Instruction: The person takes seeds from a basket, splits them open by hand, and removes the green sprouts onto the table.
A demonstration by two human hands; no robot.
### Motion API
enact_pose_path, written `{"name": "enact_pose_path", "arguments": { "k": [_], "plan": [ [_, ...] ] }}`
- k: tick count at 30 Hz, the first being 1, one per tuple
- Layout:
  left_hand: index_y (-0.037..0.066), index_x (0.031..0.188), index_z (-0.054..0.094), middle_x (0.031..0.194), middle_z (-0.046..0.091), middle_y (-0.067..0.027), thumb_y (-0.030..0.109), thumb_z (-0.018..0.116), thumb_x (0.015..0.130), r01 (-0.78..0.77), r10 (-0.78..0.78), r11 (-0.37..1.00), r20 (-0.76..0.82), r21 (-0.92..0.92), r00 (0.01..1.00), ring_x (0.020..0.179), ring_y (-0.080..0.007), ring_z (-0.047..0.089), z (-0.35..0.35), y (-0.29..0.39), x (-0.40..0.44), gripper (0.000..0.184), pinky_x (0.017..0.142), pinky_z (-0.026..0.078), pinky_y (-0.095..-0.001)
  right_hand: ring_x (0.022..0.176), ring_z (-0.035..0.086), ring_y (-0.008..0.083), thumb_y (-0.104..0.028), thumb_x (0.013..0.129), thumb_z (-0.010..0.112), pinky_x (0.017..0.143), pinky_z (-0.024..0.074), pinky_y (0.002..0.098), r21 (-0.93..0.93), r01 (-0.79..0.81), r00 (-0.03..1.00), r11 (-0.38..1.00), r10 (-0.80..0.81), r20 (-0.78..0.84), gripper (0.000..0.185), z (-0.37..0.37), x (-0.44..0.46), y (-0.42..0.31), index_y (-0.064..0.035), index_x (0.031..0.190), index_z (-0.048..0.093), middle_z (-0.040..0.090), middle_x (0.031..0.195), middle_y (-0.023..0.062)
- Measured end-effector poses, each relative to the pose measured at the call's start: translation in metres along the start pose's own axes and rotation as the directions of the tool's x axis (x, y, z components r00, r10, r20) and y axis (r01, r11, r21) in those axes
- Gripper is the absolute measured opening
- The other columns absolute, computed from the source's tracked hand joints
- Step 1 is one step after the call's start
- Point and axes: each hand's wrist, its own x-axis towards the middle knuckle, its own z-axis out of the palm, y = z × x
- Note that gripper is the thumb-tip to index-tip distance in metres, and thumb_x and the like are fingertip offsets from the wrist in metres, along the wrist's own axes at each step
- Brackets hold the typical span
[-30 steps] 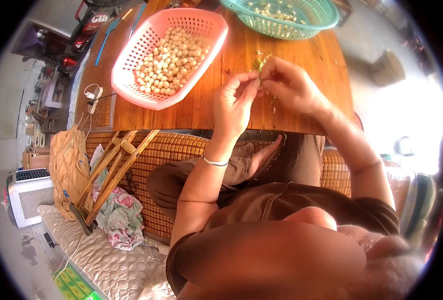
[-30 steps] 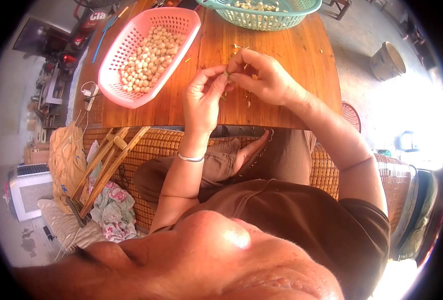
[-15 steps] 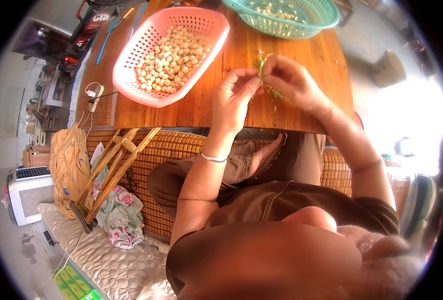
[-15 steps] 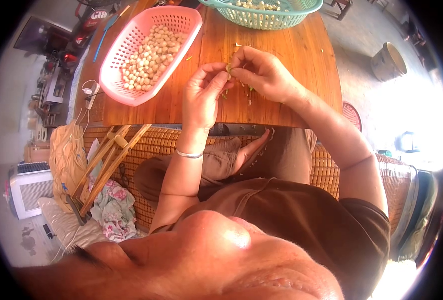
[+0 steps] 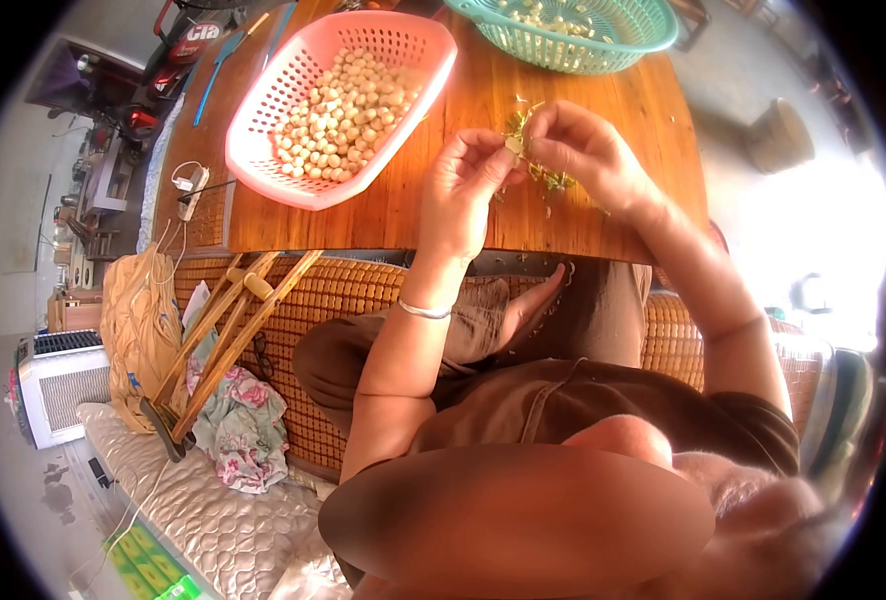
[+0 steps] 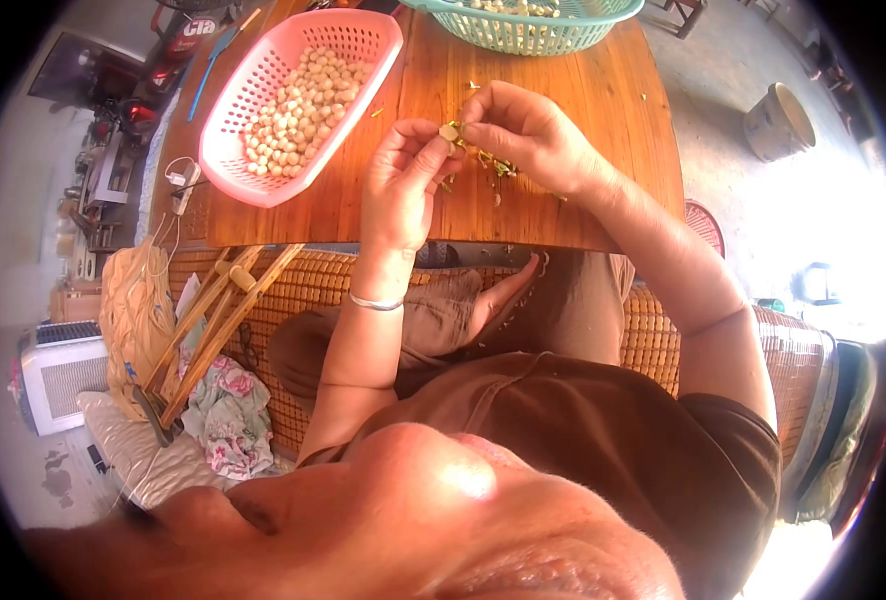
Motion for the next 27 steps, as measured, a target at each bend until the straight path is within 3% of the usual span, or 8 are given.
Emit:
{"name": "enact_pose_path", "arguments": {
  "k": [3, 5, 9, 15, 17, 25, 26, 27],
  "plan": [
    [0.004, 0.105, 0.061, 0.097, 0.067, -0.0046, 0.006, 0.067, 0.093, 0.031, -0.032, 0.999, -0.013, -0.041, 0.999, 0.085, -0.0119, 0.066, 0.0, 0.003, 0.0, 0.013, 0.078, 0.056, -0.0256, 0.078, 0.058, 0.0064, -0.011, 0.096, 0.063, 0.071, 0.0489, 0.0233, -0.121, 0.049, 0.985, 0.991, -0.068, -0.158, 0.012, -0.002, 0.003, 0.002, -0.0016, 0.101, 0.058, 0.062, 0.088, 0.0003],
    [0.005, 0.104, 0.061, 0.097, 0.067, -0.0044, 0.006, 0.067, 0.093, 0.054, -0.055, 0.997, -0.02, -0.064, 0.998, 0.085, -0.0122, 0.066, -0.001, 0.004, 0.001, 0.013, 0.078, 0.056, -0.0254, 0.069, 0.059, 0.008, -0.014, 0.093, 0.067, 0.065, 0.0496, 0.0246, -0.58, -0.085, 0.961, 0.81, -0.087, -0.262, 0.014, -0.004, 0.004, -0.004, -0.002, 0.098, 0.062, 0.067, 0.082, 0.0037],
    [0.006, 0.104, 0.061, 0.097, 0.067, -0.0037, 0.007, 0.067, 0.094, 0.037, -0.037, 0.994, 0.004, -0.1, 0.999, 0.085, -0.0122, 0.066, -0.002, 0.005, 0.0, 0.012, 0.077, 0.055, -0.025, 0.064, 0.061, 0.0106, -0.016, 0.091, 0.069, 0.062, 0.0506, 0.0271, -0.542, -0.138, 0.936, 0.829, -0.07, -0.345, 0.016, -0.013, 0.007, 0.0, -0.0038, 0.1, 0.066, 0.069, 0.08, 0.0058],
    [0.007, 0.105, 0.061, 0.099, 0.067, -0.0039, 0.007, 0.068, 0.093, -0.009, 0.013, 0.991, 0.026, -0.136, 1.0, 0.087, -0.0129, 0.066, -0.006, 0.005, -0.002, 0.014, 0.078, 0.055, -0.0255, 0.072, 0.065, 0.0139, -0.018, 0.092, 0.066, 0.068, 0.0526, 0.0305, -0.538, -0.099, 0.904, 0.837, -0.15, -0.4, 0.017, -0.025, 0.012, 0.016, -0.004, 0.102, 0.067, 0.071, 0.083, 0.0055],
    [0.007, 0.105, 0.061, 0.1, 0.067, -0.0042, 0.008, 0.068, 0.093, -0.038, 0.044, 0.992, 0.046, -0.124, 0.998, 0.088, -0.0132, 0.066, -0.001, 0.011, 0.002, 0.014, 0.078, 0.055, -0.0258, 0.072, 0.066, 0.0183, -0.018, 0.091, 0.066, 0.068, 0.0526, 0.0318, -0.619, -0.084, 0.897, 0.781, -0.211, -0.389, 0.016, -0.022, 0.013, 0.016, -0.0034, 0.099, 0.066, 0.071, 0.084, 0.0078],
    [0.001, 0.099, 0.064, 0.088, 0.067, -0.0071, 0.011, 0.07, 0.09, -0.236, 0.219, 0.948, 0.097, 0.213, 0.971, 0.077, -0.0131, 0.065, 0.063, 0.067, 0.083, 0.014, 0.072, 0.055, -0.0251, 0.069, 0.066, 0.024, -0.015, 0.09, 0.065, 0.064, 0.052, 0.0336, -0.636, 0.017, 0.867, 0.772, -0.328, -0.375, 0.014, -0.018, 0.013, 0.019, -0.0033, 0.096, 0.065, 0.07, 0.082, 0.0111],
    [0.001, 0.098, 0.067, 0.089, 0.07, -0.0113, 0.015, 0.066, 0.092, -0.273, 0.249, 0.897, 0.114, 0.346, 0.962, 0.078, -0.0211, 0.068, 0.066, 0.066, 0.104, 0.015, 0.073, 0.055, -0.0301, 0.069, 0.066, 0.0243, -0.015, 0.09, 0.065, 0.064, 0.0519, 0.0336, -0.647, 0.036, 0.866, 0.761, -0.347, -0.359, 0.013, -0.019, 0.012, 0.019, -0.0033, 0.096, 0.065, 0.07, 0.082, 0.0114],
    [0.001, 0.098, 0.067, 0.089, 0.07, -0.0113, 0.015, 0.066, 0.092, -0.279, 0.254, 0.895, 0.116, 0.348, 0.96, 0.078, -0.0211, 0.068, 0.069, 0.064, 0.123, 0.015, 0.073, 0.055, -0.0301, 0.069, 0.067, 0.0247, -0.015, 0.09, 0.065, 0.063, 0.0518, 0.0336, -0.658, 0.054, 0.866, 0.751, -0.363, -0.344, 0.013, -0.019, 0.012, 0.019, -0.0033, 0.096, 0.065, 0.07, 0.082, 0.0116]
  ]
}}
